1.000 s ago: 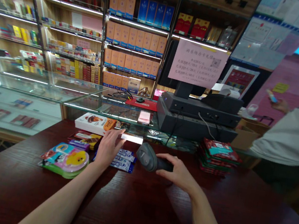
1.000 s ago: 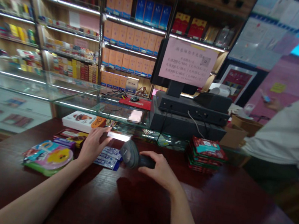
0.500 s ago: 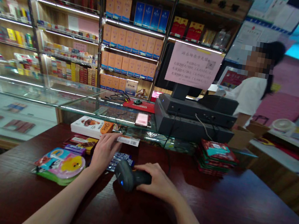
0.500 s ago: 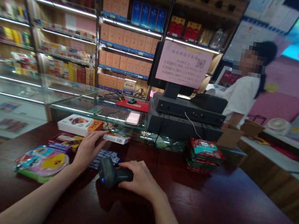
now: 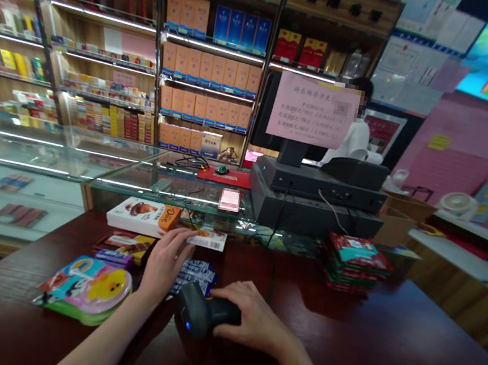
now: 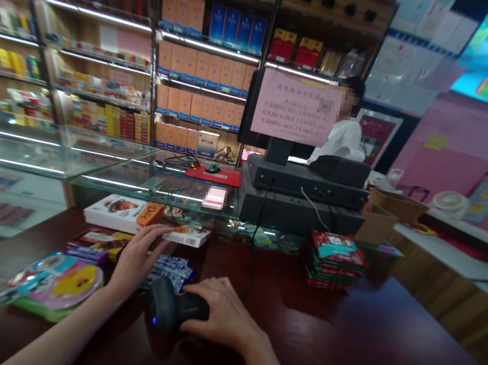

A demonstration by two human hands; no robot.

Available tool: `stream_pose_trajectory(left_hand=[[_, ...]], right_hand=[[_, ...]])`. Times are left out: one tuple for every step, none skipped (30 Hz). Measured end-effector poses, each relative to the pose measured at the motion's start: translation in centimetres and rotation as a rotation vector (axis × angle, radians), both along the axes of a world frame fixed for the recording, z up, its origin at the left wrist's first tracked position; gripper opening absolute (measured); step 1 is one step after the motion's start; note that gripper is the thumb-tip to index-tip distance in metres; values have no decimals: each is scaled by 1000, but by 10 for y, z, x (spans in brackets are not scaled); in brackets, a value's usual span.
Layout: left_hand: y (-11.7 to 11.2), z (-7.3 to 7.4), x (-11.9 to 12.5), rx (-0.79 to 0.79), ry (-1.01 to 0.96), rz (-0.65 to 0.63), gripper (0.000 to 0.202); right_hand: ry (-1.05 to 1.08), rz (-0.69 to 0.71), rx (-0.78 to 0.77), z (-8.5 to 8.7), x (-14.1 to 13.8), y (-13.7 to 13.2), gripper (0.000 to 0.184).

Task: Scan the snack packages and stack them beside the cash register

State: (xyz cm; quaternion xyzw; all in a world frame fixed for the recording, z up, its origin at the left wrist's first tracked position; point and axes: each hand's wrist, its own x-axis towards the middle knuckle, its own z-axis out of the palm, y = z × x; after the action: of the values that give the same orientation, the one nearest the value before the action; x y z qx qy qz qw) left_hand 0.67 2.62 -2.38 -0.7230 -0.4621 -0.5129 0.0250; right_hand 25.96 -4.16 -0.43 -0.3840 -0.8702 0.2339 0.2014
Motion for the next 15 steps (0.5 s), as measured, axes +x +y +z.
stream_pose_trajectory(left_hand=[[0,0,0,0,-1,-2,25],[0,0,0,0,-4,-5,25],[0,-1,0,-2,-8,-8,24],[0,-1,1,-5,-13,-10,24],[0,-1,1,-12,-18,-12,24],[0,-1,1,-22,-21,-14,23],[-1,-1,1,-36,-24,-17,23],[-1,-1,1,-52,-26,-23,23],[-2,0,0,-68,-29,-31,23],[-2,0,0,-80,-33,-39,24],[-2,1,0,-87,-38,-45,24],[-3,1,-1,-89,-44,-51,24],[-3,2,-1,-87,-49,-58,25],[-3,2,-1,-83,-54,-65,25],[-3,3,0,-79,-59,-72,25]], right_hand=[[24,-8,-14,2,2,1,56],[58,-30,-26,4,3,2,50],[101,-61,-33,6,6,5,43],[154,-114,-30,6,8,9,36],[207,-172,-22,6,11,14,32],[255,-218,-23,5,13,20,31],[296,-254,-30,3,16,26,31],[330,-284,-45,1,18,32,31],[362,-312,-57,-1,19,37,31],[387,-329,-83,-4,21,42,32],[409,-342,-107,-7,22,46,33],[432,-353,-130,-10,23,50,34],[459,-365,-153,-13,24,53,37],[492,-382,-172,-17,25,56,39],[532,-404,-190,-21,26,59,42]])
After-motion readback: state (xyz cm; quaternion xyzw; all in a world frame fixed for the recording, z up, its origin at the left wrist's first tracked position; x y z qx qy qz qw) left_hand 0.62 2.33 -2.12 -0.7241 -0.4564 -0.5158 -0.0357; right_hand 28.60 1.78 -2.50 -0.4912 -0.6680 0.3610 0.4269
